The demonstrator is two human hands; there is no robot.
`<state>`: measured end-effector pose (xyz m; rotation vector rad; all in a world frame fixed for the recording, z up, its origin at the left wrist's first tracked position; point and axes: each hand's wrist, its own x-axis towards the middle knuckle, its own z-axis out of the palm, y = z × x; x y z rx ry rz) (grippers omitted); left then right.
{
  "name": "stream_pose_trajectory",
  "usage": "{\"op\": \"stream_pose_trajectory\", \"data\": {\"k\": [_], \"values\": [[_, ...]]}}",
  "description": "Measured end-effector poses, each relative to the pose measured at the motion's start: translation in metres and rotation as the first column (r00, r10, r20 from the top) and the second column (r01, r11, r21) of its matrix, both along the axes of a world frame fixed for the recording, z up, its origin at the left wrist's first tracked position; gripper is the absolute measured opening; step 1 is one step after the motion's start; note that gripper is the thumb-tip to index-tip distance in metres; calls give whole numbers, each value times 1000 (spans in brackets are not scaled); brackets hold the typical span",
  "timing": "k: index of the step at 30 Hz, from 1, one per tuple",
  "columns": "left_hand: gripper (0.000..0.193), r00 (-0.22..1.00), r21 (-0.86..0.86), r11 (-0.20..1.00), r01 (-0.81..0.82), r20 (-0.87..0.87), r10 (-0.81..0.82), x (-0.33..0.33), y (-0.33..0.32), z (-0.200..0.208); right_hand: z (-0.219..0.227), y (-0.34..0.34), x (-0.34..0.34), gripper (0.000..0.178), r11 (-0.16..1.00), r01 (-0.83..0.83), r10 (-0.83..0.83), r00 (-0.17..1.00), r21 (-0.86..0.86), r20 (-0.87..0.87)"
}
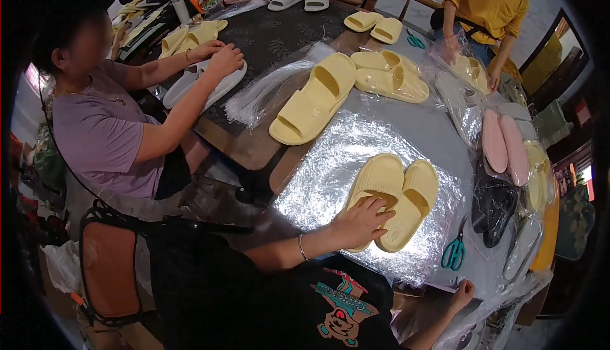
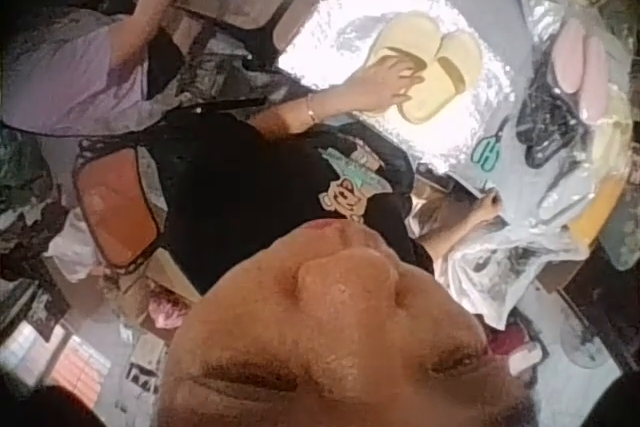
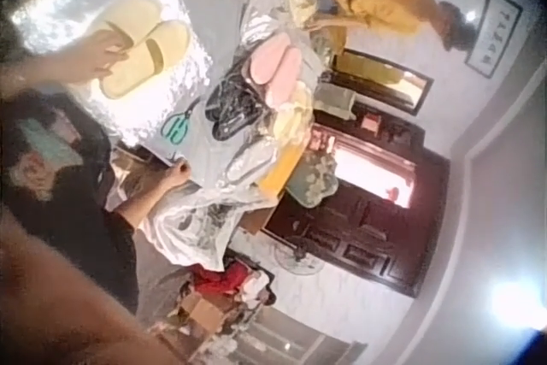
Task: Sort and pack various slippers into plastic bags at a workshop table.
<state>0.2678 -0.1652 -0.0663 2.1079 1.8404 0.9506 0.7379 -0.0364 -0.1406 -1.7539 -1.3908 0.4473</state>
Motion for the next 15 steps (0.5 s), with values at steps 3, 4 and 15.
{"op": "stream_pose_trajectory", "data": {"k": [3,4,15], "values": [[48,1000,7,1000,8,13,-8,0,1,2,-7,8,18,21,992,-112,108,992,-60,-70],[48,1000,5,1000,9,7,-9,-1,2,1,-9,11,19,21,992,-113,114,993,-59,28],[44,959,-182,963,197,238,-151,-21,-4,52,92,-14,-115,16,903,-180,-94,803,390,589]]}}
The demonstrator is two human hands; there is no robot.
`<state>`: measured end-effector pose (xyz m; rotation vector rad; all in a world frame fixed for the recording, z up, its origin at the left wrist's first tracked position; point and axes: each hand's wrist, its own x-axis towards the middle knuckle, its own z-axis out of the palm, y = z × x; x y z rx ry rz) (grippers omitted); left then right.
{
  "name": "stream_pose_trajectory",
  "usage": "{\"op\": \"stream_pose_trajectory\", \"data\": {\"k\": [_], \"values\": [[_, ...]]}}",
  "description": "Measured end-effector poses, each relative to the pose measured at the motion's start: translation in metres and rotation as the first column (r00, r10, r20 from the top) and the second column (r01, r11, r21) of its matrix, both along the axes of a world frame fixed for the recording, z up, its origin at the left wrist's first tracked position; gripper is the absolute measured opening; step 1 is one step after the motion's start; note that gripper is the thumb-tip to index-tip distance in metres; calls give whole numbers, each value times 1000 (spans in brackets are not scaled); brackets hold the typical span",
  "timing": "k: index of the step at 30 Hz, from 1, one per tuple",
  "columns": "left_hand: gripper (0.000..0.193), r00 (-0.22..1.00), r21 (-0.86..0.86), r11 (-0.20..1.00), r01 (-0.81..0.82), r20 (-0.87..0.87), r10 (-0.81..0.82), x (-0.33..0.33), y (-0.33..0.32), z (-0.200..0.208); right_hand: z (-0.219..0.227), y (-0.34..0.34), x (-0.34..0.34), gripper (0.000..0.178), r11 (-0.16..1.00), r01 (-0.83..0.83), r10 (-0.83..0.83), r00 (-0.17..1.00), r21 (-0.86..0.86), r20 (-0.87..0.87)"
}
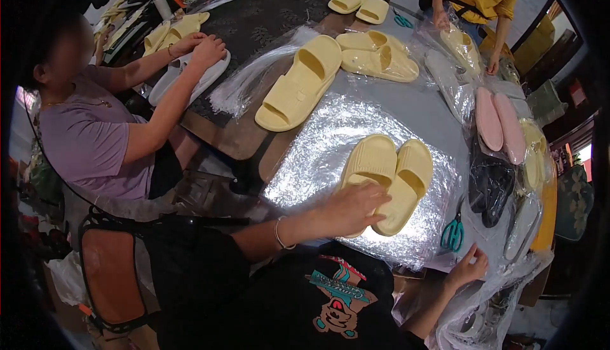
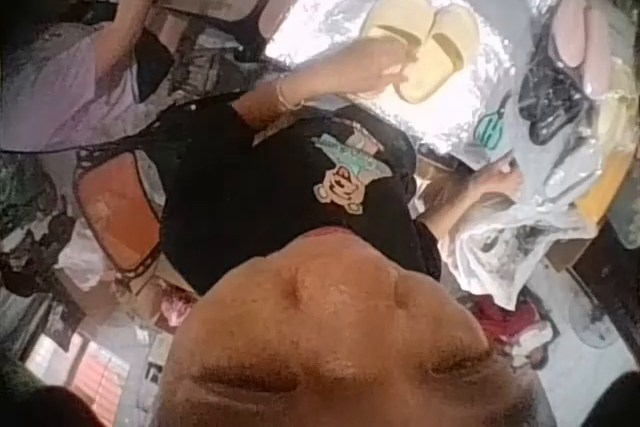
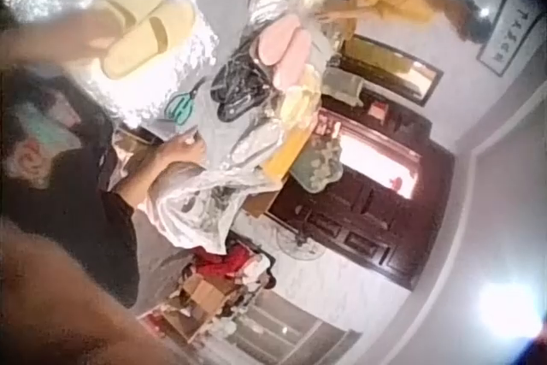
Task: Sort and pack various slippers into plastic bags at a workshop table.
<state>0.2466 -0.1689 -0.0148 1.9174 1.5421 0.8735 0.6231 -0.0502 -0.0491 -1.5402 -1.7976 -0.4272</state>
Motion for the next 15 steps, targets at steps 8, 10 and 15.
{"op": "stream_pose_trajectory", "data": {"k": [8,10,15], "values": [[68,969,191,971,-146,-170,179,-54,56,-25,41,43,-179,66,765,-611,621,783,-204,-15],[68,981,162,977,-136,-113,155,-52,61,-34,26,66,-195,80,655,-659,700,713,-370,-29],[65,978,232,952,-197,-15,206,-47,64,-40,42,75,-200,79,492,-654,666,708,-574,-236]]}}
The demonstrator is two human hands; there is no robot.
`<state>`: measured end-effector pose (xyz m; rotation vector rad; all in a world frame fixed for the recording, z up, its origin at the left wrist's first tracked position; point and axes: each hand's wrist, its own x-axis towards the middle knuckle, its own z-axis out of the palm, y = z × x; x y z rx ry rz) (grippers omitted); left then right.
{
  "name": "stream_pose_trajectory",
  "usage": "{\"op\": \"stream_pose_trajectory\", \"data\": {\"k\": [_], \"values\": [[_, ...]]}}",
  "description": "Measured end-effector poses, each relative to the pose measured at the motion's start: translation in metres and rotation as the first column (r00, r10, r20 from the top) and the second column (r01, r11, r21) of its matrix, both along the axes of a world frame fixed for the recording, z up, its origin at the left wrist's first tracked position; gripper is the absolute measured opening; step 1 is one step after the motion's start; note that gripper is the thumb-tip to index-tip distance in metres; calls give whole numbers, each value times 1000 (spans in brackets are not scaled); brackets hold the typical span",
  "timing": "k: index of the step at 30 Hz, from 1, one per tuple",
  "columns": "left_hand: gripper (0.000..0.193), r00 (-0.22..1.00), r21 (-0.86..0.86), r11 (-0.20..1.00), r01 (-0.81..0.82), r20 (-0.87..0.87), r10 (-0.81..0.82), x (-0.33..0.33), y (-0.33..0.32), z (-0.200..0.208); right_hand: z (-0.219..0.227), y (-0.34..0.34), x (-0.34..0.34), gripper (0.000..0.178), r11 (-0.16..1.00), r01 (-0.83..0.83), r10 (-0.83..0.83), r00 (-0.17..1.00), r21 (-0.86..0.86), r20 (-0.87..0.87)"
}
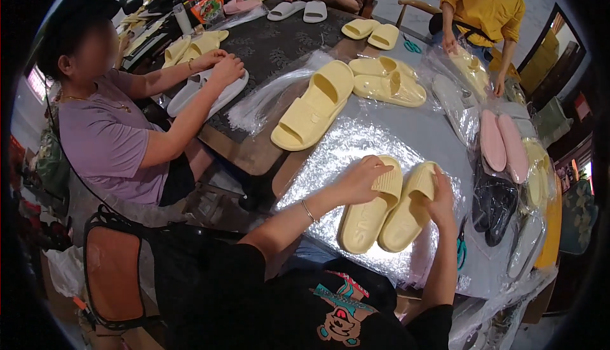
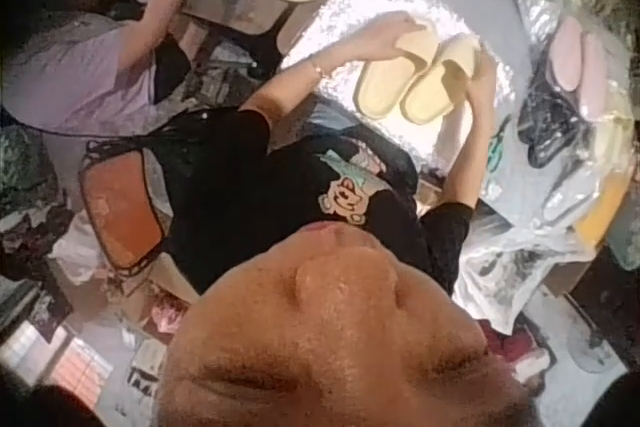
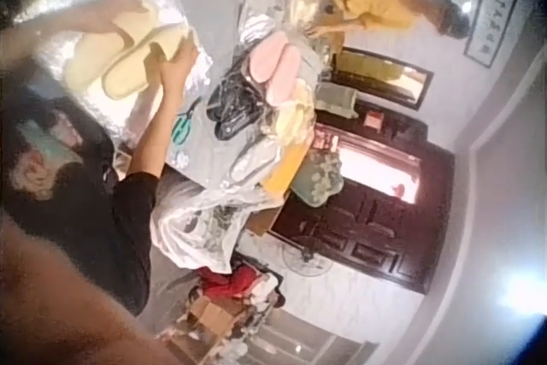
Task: Sort and pack various slippers into plastic bags at a workshop table.
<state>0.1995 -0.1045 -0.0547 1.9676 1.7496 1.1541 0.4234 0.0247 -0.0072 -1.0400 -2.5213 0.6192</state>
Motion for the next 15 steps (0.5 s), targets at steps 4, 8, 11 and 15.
{"op": "stream_pose_trajectory", "data": {"k": [4,8,11,15], "values": [[70,975,161,962,-219,86,207,5,-12,45,45,-3,42,74,860,322,-189,922,397,-339],[87,827,243,792,-560,106,552,8,-21,80,77,-36,60,70,644,721,-405,606,257,-685],[96,731,210,701,-681,141,668,16,-10,69,73,-72,34,68,649,735,-355,521,197,-776],[91,749,259,706,-659,314,584,55,-9,64,40,-93,3,76,687,684,-338,600,245,-725]]}}
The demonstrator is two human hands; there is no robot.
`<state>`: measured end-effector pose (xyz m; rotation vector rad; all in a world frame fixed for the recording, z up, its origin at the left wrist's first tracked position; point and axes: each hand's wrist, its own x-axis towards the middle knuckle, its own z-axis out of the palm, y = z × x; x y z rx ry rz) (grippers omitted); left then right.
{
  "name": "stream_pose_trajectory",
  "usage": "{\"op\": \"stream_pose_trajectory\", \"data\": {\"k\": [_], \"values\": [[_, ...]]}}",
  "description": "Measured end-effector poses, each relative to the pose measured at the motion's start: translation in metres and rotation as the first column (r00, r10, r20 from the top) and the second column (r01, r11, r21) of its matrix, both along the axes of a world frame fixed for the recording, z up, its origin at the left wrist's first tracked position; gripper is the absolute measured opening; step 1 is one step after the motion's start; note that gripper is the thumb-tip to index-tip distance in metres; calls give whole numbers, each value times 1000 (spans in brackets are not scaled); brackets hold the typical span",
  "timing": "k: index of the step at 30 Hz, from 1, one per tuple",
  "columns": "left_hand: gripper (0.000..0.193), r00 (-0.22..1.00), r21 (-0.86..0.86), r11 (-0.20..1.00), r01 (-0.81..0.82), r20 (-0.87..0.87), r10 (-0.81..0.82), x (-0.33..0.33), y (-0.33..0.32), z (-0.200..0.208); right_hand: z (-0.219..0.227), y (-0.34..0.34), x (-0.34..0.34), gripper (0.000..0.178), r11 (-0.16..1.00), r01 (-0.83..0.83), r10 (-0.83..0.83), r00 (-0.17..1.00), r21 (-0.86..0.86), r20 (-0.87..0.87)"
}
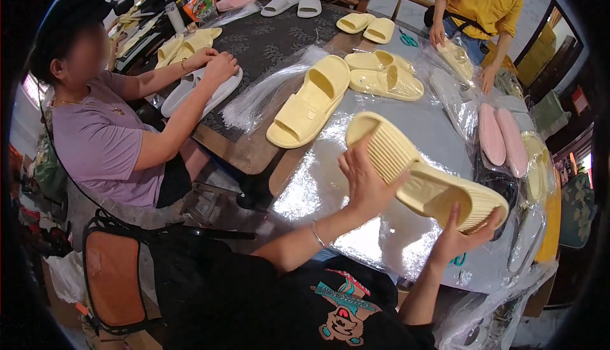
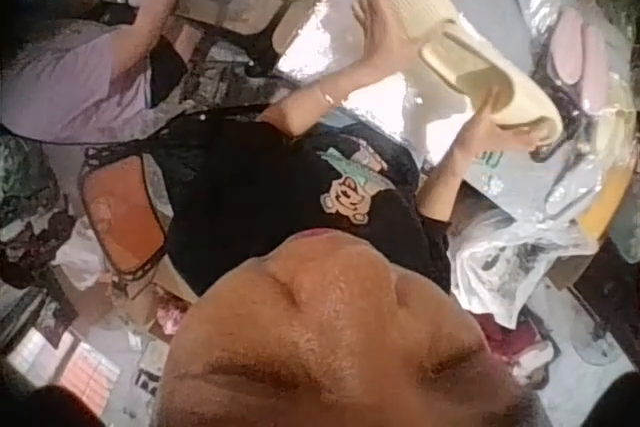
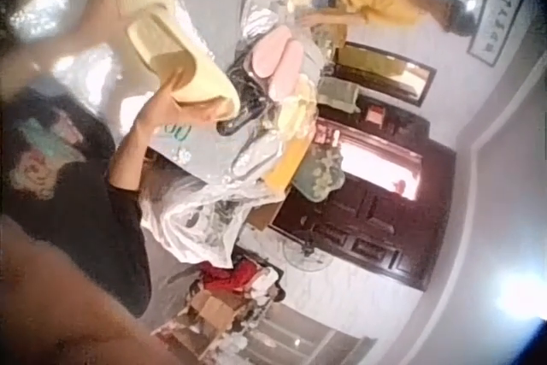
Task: Sort and pack various slippers into plastic bags at a workshop table.
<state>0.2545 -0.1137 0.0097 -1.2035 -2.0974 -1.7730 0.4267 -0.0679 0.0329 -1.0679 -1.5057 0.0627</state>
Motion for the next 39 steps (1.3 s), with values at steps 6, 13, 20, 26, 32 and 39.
{"op": "stream_pose_trajectory", "data": {"k": [6,13,20,26,32,39], "values": [[93,983,31,985,168,63,-170,22,-29,-12,-11,-25,-26,72,956,-292,255,876,-28,-410],[67,832,494,854,166,395,-390,-12,-56,-13,-18,-27,-9,69,911,-405,295,771,-77,-565],[46,80,643,765,21,762,-643,-51,-59,-29,-39,-19,44,47,944,-295,319,929,-144,189],[45,26,662,726,184,735,-677,-48,-60,-33,-19,8,60,61,845,-500,451,857,-188,-251],[43,92,626,745,230,748,-657,-66,-67,-25,-40,8,95,89,70,-847,667,433,-528,-606],[43,-35,595,730,335,782,-622,-69,-66,-14,-30,-1,76,99,-76,-843,735,314,-533,-601]]}}
